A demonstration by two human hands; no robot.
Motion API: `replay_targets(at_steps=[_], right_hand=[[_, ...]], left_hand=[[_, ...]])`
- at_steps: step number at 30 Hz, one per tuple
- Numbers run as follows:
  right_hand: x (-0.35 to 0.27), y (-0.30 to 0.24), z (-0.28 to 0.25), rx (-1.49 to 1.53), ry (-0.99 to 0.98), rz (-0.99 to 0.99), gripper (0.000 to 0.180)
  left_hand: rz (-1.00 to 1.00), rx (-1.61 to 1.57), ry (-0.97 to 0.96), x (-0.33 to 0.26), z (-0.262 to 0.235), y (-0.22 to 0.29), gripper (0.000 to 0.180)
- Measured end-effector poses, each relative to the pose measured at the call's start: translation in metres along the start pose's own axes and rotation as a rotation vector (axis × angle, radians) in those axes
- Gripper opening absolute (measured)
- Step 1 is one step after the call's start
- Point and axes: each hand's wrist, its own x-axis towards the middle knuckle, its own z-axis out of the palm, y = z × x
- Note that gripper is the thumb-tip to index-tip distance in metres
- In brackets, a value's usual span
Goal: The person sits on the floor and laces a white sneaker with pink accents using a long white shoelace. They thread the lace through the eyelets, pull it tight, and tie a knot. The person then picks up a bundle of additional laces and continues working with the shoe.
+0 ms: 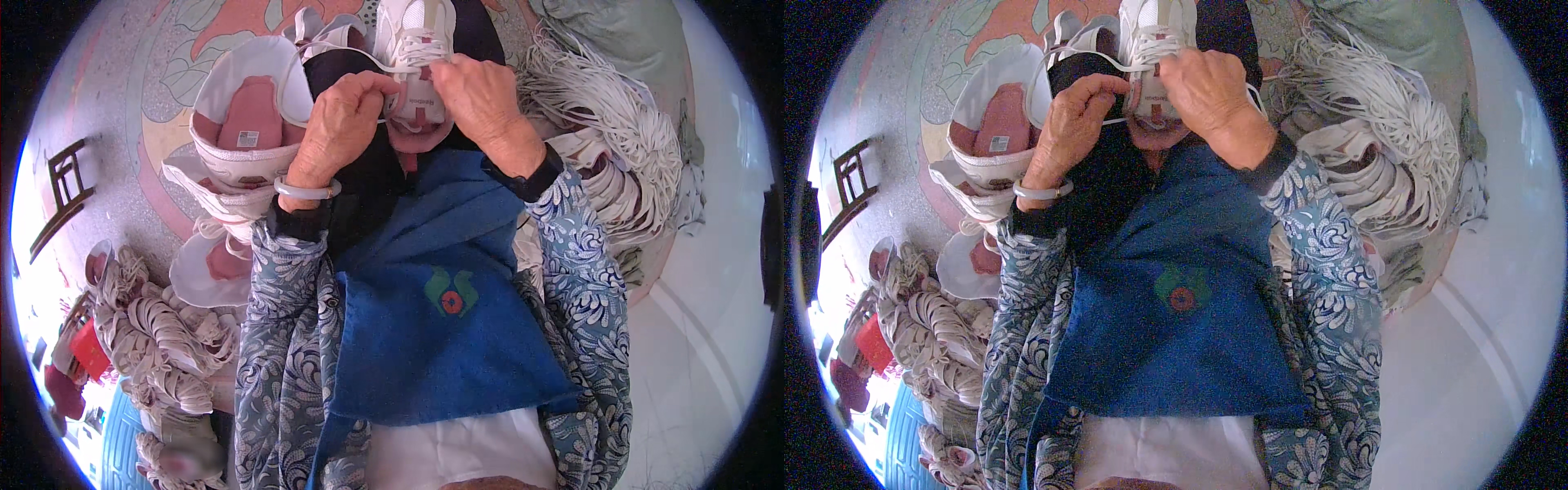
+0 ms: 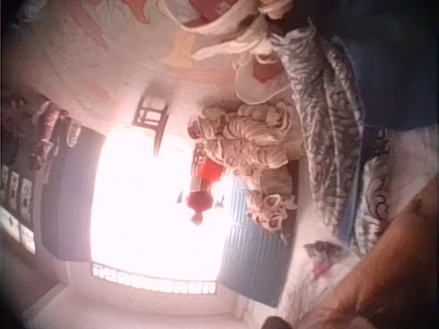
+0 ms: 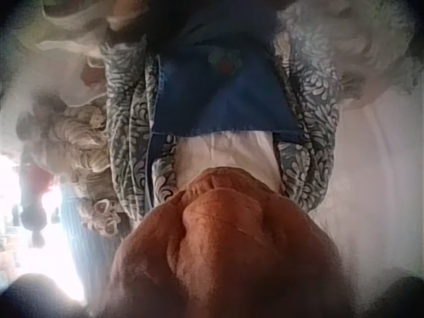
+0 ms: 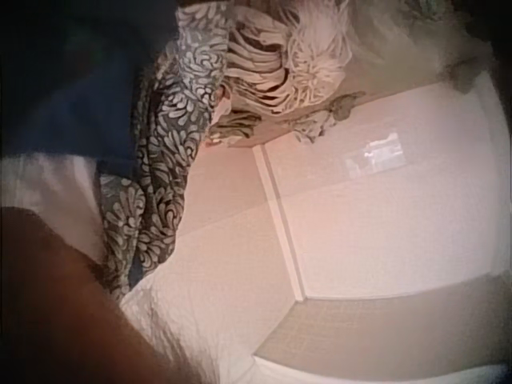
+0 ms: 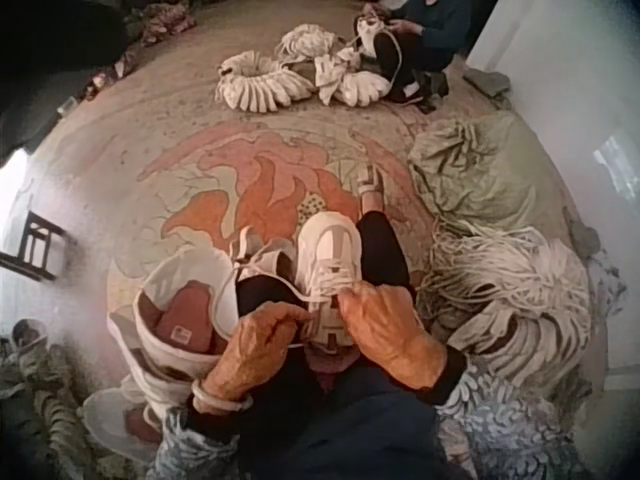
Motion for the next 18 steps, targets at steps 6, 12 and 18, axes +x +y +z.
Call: replay_targets(at_steps=[6,12,18], right_hand=[[0.017,-0.004,-0.008,-0.084,-0.174,-0.127,0.012],[0.016,0.04,0.019,0.638,-0.248,-0.049,0.011],[0.003,0.039,-0.025,1.454,-0.527,0.219,0.021]], left_hand=[[0.018,0.057,0.065,-0.001,0.003,0.001,0.019],[-0.033,0.046,0.092,-0.001,0.004,0.006,0.018],[0.089,0.018,0.139,0.003,0.008,0.024,0.019]])
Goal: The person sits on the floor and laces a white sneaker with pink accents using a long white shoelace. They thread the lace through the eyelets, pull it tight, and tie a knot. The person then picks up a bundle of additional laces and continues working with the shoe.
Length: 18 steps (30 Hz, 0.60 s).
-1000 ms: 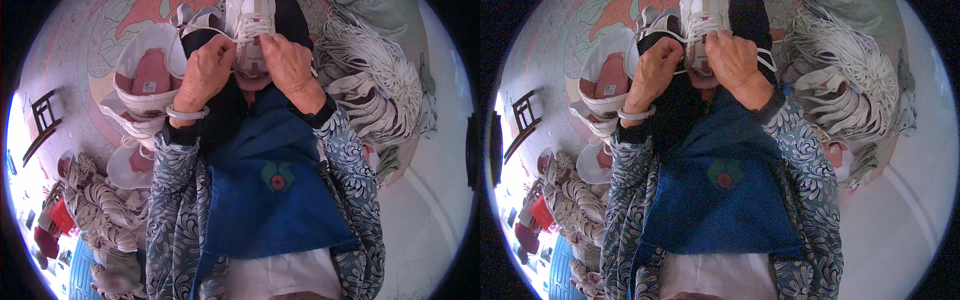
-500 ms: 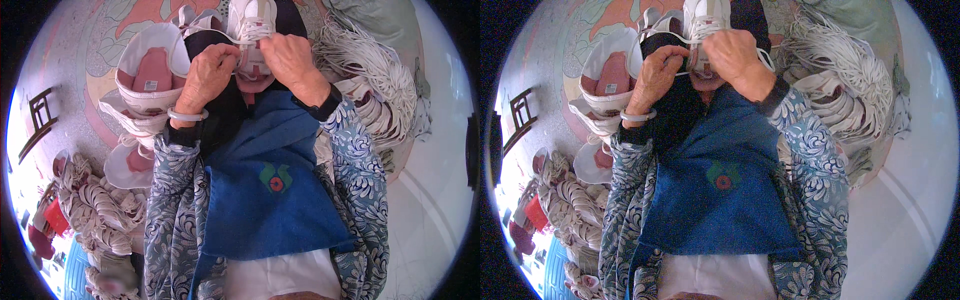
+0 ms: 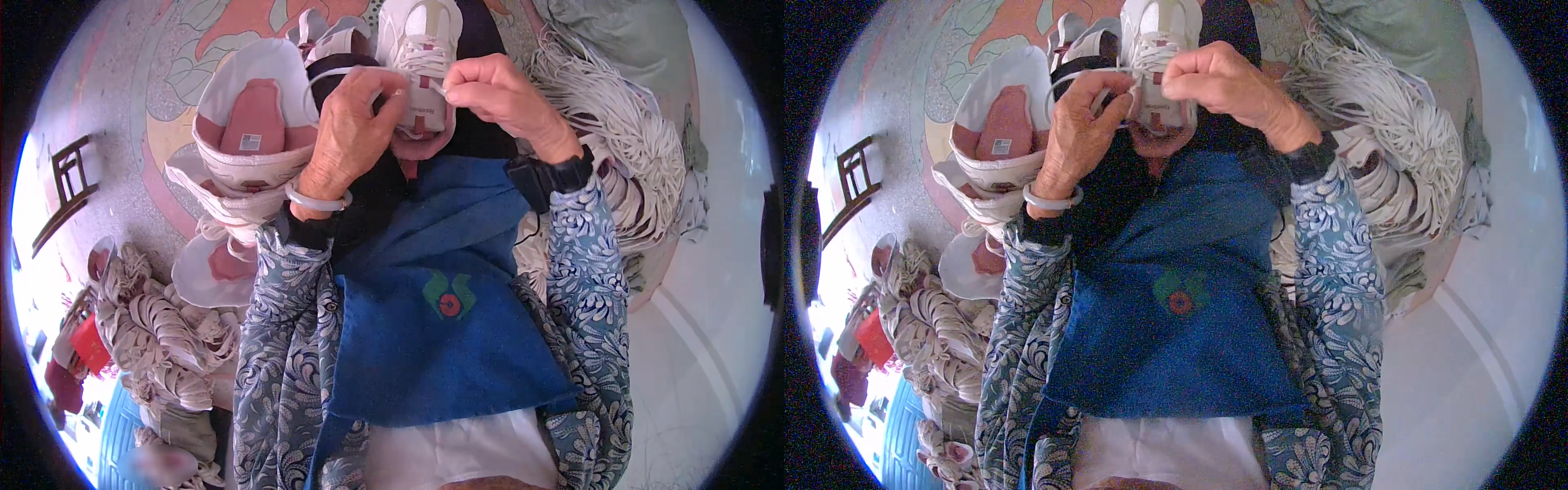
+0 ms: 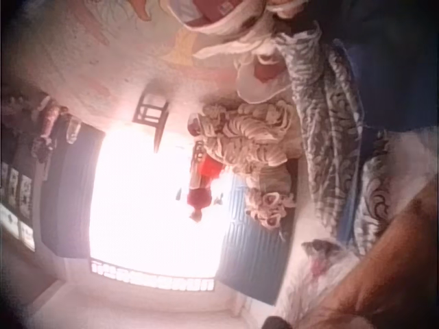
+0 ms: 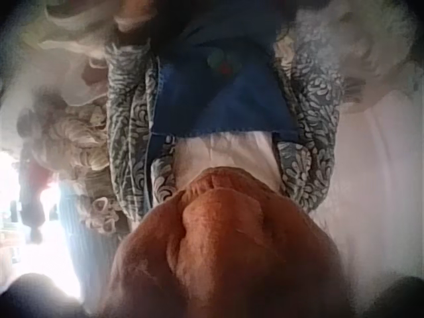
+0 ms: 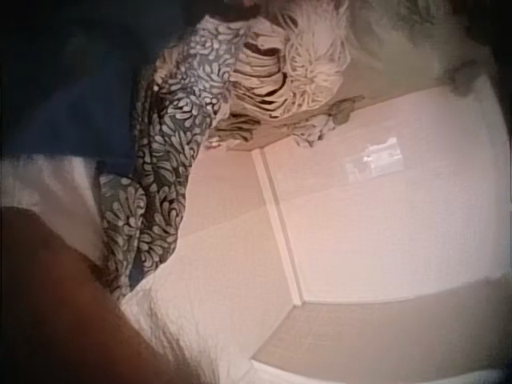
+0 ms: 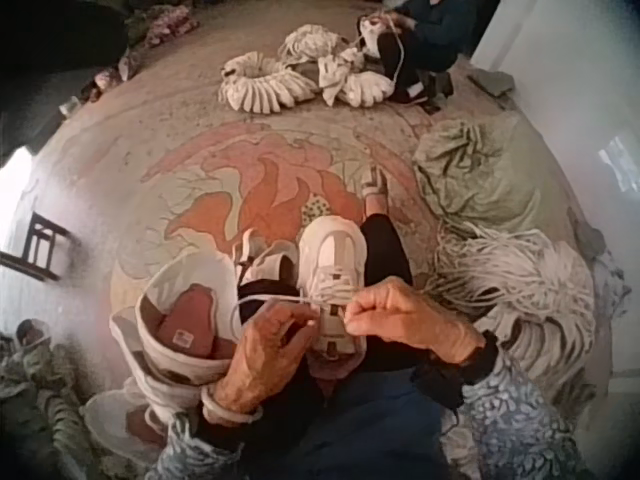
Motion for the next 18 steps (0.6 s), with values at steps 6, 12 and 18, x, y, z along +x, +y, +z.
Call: replay_targets(at_steps=[6,12,18], right_hand=[[-0.028,-0.019,0.018,0.076,-0.041,-0.17,0.015],[-0.043,0.01,0.018,-0.143,0.191,-0.191,0.013],[-0.035,0.045,0.008,-0.501,0.523,-0.375,0.015]], left_hand=[[0.141,-0.096,-0.176,0.015,0.005,0.033,0.019],[-0.144,-0.093,-0.519,0.005,-0.014,0.038,0.017],[-0.299,-0.125,-0.346,-0.004,-0.032,0.043,0.018]])
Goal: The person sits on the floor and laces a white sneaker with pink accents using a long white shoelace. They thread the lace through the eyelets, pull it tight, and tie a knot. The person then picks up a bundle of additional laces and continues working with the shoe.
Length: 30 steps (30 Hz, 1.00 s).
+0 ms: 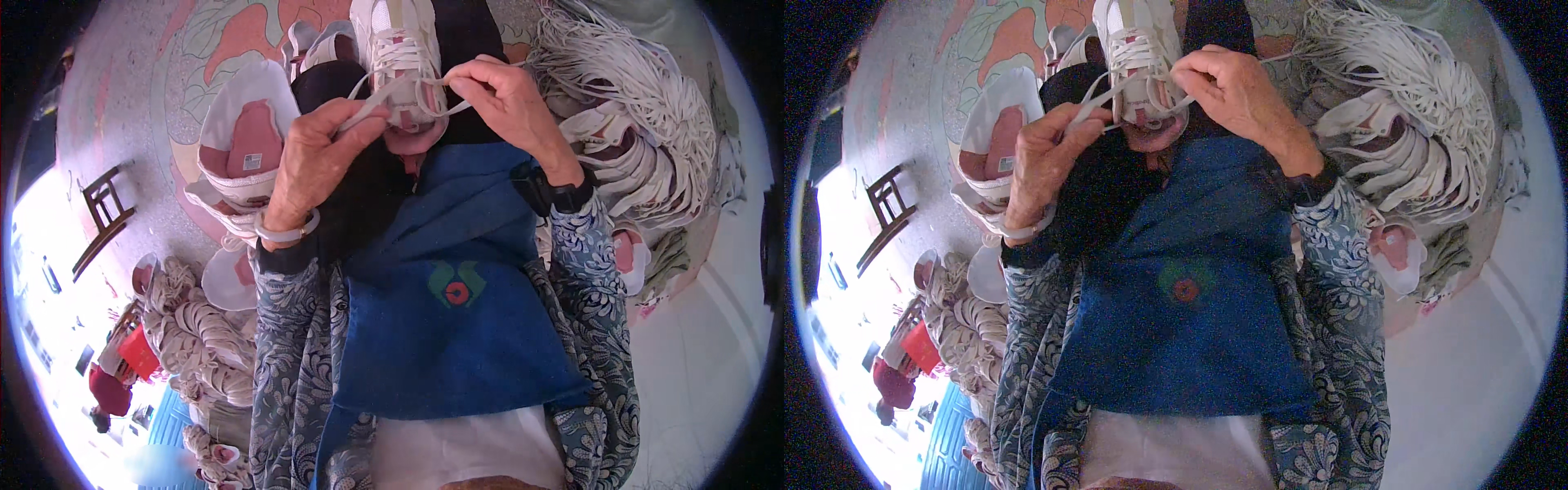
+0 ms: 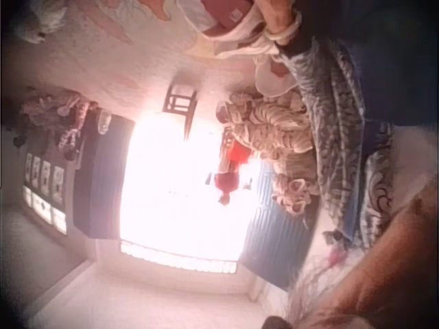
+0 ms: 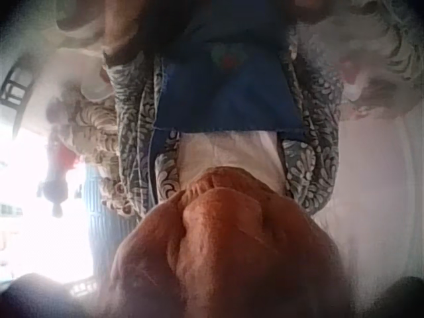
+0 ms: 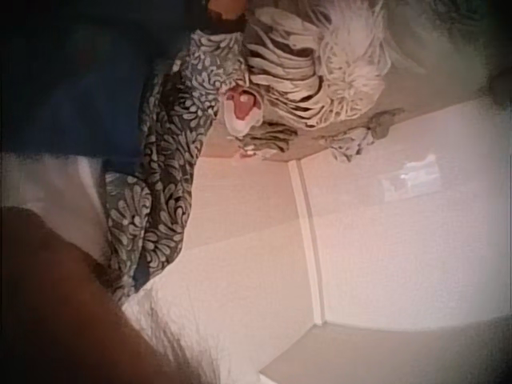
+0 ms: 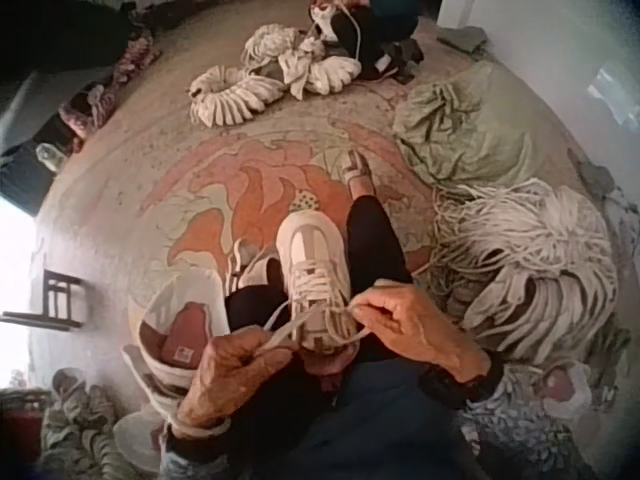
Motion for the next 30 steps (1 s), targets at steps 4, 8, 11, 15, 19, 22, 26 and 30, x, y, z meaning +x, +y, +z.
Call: replay_targets(at_steps=[4,8,11,15,19,22,26,30], right_hand=[[0.011,0.003,0.011,-0.028,0.071,-0.017,0.015],[0.024,0.012,0.022,-0.113,0.037,-0.115,0.016],[0.031,0.01,0.029,-0.152,0.0,-0.127,0.018],[0.035,0.005,0.033,-0.207,-0.041,-0.154,0.018],[0.038,0.012,0.033,-0.101,-0.116,-0.186,0.017],[0.041,0.014,0.032,-0.027,-0.155,-0.201,0.019],[0.043,0.012,0.032,0.192,-0.163,-0.051,0.021],[0.041,-0.004,0.001,0.274,-0.215,0.145,0.021]], left_hand=[[0.088,-0.061,0.229,0.001,0.004,-0.003,0.018],[0.067,-0.094,0.292,0.013,0.001,-0.001,0.018],[-0.002,0.129,0.357,0.016,-0.007,0.008,0.018],[-0.002,0.191,0.319,0.014,-0.012,0.007,0.017],[0.03,-0.236,0.289,0.01,-0.012,0.004,0.017],[0.071,-0.304,0.299,0.013,-0.008,0.004,0.015],[0.028,-0.344,0.328,0.015,-0.012,0.01,0.016],[0.24,-0.137,0.436,0.032,-0.008,-0.014,0.019]])
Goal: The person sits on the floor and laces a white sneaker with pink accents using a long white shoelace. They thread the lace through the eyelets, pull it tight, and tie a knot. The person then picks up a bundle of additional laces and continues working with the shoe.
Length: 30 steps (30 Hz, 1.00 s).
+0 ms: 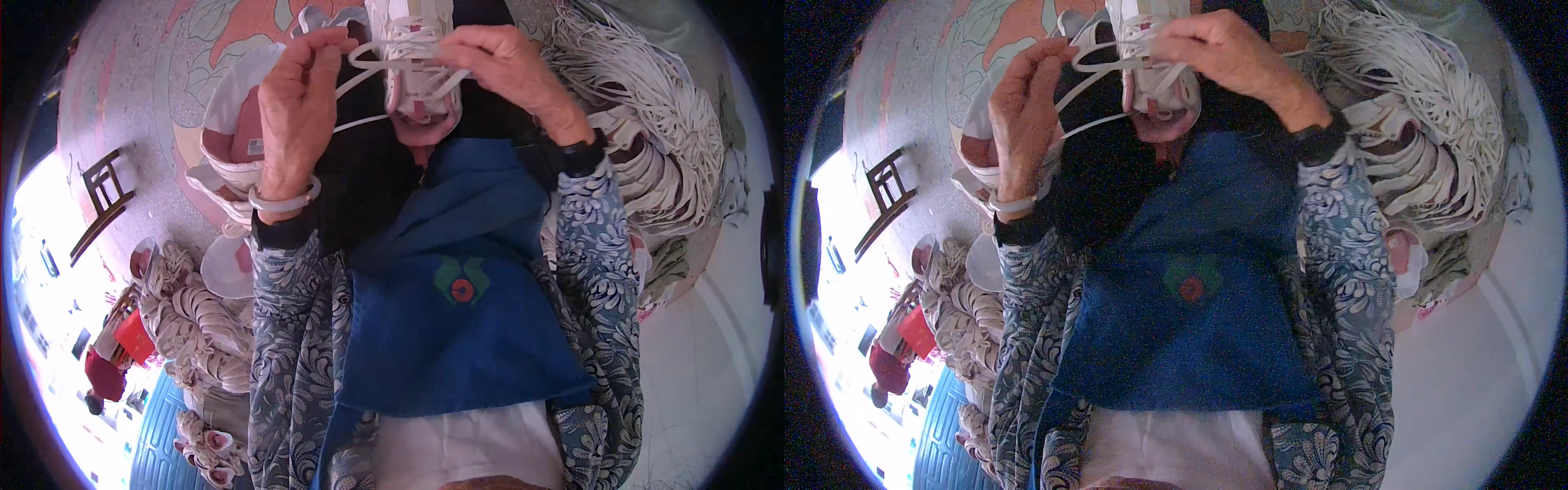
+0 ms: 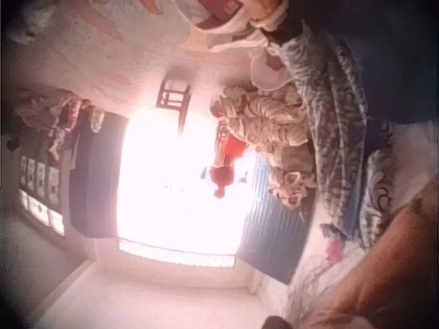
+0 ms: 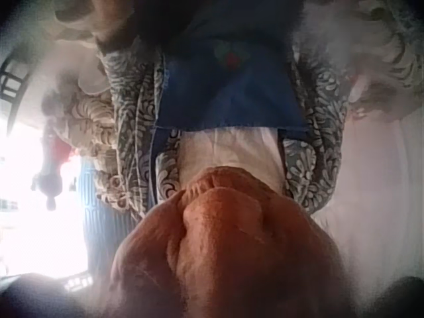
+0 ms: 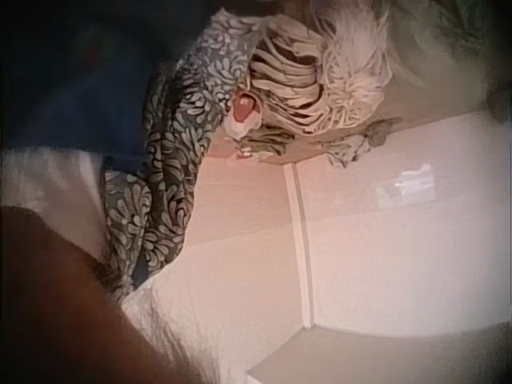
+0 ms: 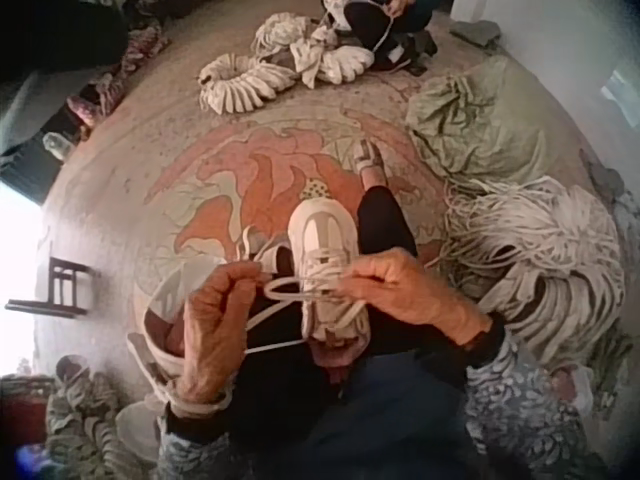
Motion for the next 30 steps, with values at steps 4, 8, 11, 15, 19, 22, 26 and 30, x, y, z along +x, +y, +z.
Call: replay_targets(at_steps=[4,8,11,15,19,22,26,30], right_hand=[[-0.008,-0.002,-0.023,-0.026,-0.03,0.171,0.025],[-0.011,-0.005,-0.027,-0.025,-0.023,0.215,0.027],[-0.015,0.0,-0.03,0.06,-0.018,0.257,0.027],[-0.017,0.009,-0.036,0.145,0.001,0.344,0.027],[-0.013,-0.008,-0.035,-0.068,-0.048,0.375,0.028],[-0.005,0.019,-0.022,-0.248,-0.007,0.09,0.028],[0.005,0.004,0.008,-0.416,0.057,0.072,0.02],[0.012,0.01,0.039,-0.552,0.259,-0.042,0.015]], left_hand=[[0.143,0.464,-0.087,-0.004,0.016,-0.012,0.023],[0.253,0.601,-0.195,0.001,0.027,-0.04,0.019],[0.102,0.564,-0.281,0.005,0.024,-0.035,0.019],[0.023,0.578,-0.253,0.005,0.009,-0.024,0.019],[-0.065,0.71,-0.051,0.001,-0.023,0.005,0.017],[-0.149,0.688,0.138,-0.001,-0.041,0.029,0.015],[-0.034,0.875,0.378,-0.012,-0.082,0.026,0.018],[-0.048,1.097,0.605,-0.014,-0.132,0.012,0.02]])
